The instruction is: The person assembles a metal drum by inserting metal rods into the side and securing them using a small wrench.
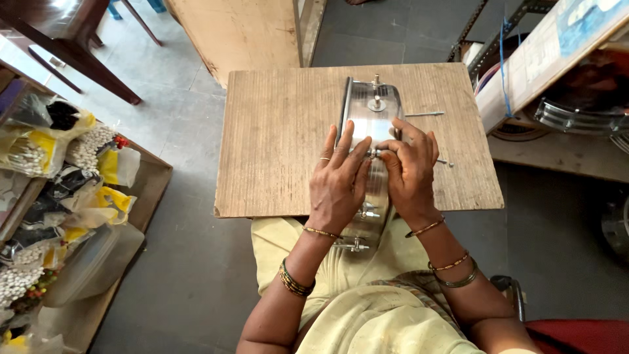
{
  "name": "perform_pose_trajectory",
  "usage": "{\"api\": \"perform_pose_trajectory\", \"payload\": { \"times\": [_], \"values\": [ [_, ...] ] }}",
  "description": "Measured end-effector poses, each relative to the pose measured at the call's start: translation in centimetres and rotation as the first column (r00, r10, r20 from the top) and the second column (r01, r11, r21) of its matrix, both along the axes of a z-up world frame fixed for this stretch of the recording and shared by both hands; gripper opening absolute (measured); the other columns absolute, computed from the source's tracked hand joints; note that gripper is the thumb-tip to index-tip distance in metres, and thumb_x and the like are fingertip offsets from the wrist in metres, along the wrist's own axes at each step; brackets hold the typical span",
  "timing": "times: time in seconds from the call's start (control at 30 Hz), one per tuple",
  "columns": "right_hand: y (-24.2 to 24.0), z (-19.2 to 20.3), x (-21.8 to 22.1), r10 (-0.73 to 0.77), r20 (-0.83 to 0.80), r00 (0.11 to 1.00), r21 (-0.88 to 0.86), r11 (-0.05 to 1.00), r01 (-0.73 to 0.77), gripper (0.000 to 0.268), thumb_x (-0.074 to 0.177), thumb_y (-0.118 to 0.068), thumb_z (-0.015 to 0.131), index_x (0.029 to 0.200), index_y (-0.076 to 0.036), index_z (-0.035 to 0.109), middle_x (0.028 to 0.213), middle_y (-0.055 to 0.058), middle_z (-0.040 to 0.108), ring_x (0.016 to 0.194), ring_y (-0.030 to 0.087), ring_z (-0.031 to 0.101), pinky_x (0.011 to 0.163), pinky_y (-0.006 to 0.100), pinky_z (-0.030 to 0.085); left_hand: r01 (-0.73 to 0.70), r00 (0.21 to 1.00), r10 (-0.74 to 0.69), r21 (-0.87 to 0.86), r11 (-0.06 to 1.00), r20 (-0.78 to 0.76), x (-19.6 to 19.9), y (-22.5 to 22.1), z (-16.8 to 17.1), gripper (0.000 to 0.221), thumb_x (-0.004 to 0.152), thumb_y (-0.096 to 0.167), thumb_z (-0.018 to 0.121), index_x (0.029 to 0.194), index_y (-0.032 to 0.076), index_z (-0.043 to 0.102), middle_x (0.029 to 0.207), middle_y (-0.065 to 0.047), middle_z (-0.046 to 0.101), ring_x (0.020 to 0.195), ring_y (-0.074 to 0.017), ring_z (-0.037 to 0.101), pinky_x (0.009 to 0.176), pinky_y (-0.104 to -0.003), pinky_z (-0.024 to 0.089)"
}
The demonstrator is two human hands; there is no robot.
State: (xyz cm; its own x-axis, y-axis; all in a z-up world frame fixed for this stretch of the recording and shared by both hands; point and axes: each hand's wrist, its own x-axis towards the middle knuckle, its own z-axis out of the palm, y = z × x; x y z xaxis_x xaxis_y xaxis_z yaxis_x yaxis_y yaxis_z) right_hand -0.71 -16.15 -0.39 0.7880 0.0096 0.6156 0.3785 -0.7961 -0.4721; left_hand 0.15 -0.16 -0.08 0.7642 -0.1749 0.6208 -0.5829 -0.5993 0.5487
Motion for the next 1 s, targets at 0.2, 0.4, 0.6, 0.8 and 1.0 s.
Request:
{"api": "perform_pose_trajectory", "payload": {
  "times": [0.2,0.4,0.6,0.8,1.0],
  "values": [
    [0.1,0.1,-0.7,0.080,0.056,0.995,0.039,0.996,-0.083,0.017,0.104,-0.019,0.063,0.115,-0.006,0.061,0.147,0.014,0.054,0.134,0.031,0.054,0.125,0.057,0.022,-0.005,1.000,0.005,-0.010,1.000,0.007,0.0,0.0,-0.2,0.034,0.098,0.016,0.067,0.132,0.014,0.068,0.156,-0.013,0.051,0.151,-0.0396,0.042,0.114,-0.045,0.047],
    [0.1,0.0,0.3,0.026,0.039,0.999,0.016,1.000,-0.027,0.007,0.105,-0.015,0.065,0.110,-0.010,0.064,0.146,0.010,0.058,0.131,0.030,0.056,0.124,0.050,0.030,0.012,1.000,-0.012,-0.015,1.000,-0.004,-0.2,0.1,0.0,0.035,0.098,0.016,0.067,0.133,0.013,0.068,0.156,-0.014,0.050,0.150,-0.0406,0.042,0.114,-0.046,0.046],
    [0.1,0.6,-0.2,0.127,0.086,0.988,0.031,0.991,-0.130,0.015,0.104,-0.016,0.063,0.112,-0.004,0.062,0.143,0.014,0.056,0.136,0.035,0.051,0.121,0.050,0.032,0.012,1.000,-0.012,-0.014,1.000,-0.008,-0.1,0.1,0.0,0.035,0.097,0.015,0.067,0.132,0.014,0.069,0.156,-0.014,0.050,0.149,-0.0419,0.043,0.113,-0.045,0.047],
    [0.4,0.6,0.3,0.057,0.055,0.997,0.049,0.997,-0.060,0.009,0.104,-0.014,0.066,0.109,-0.007,0.064,0.136,0.011,0.063,0.135,0.031,0.053,0.118,0.046,0.037,0.013,1.000,-0.013,-0.023,1.000,-0.005,0.0,0.1,-0.1,0.035,0.098,0.016,0.067,0.133,0.015,0.068,0.156,-0.014,0.051,0.149,-0.0415,0.043,0.114,-0.045,0.047],
    [0.5,1.1,-0.5,0.108,0.042,0.993,0.060,0.992,-0.110,0.014,0.103,-0.015,0.063,0.110,-0.002,0.061,0.136,0.011,0.062,0.140,0.036,0.049,0.118,0.048,0.038,0.019,1.000,-0.019,-0.012,1.000,-0.012,0.0,0.1,-0.1,0.036,0.098,0.016,0.066,0.134,0.015,0.067,0.156,-0.014,0.050,0.149,-0.0426,0.042,0.113,-0.045,0.046]
  ]
}}
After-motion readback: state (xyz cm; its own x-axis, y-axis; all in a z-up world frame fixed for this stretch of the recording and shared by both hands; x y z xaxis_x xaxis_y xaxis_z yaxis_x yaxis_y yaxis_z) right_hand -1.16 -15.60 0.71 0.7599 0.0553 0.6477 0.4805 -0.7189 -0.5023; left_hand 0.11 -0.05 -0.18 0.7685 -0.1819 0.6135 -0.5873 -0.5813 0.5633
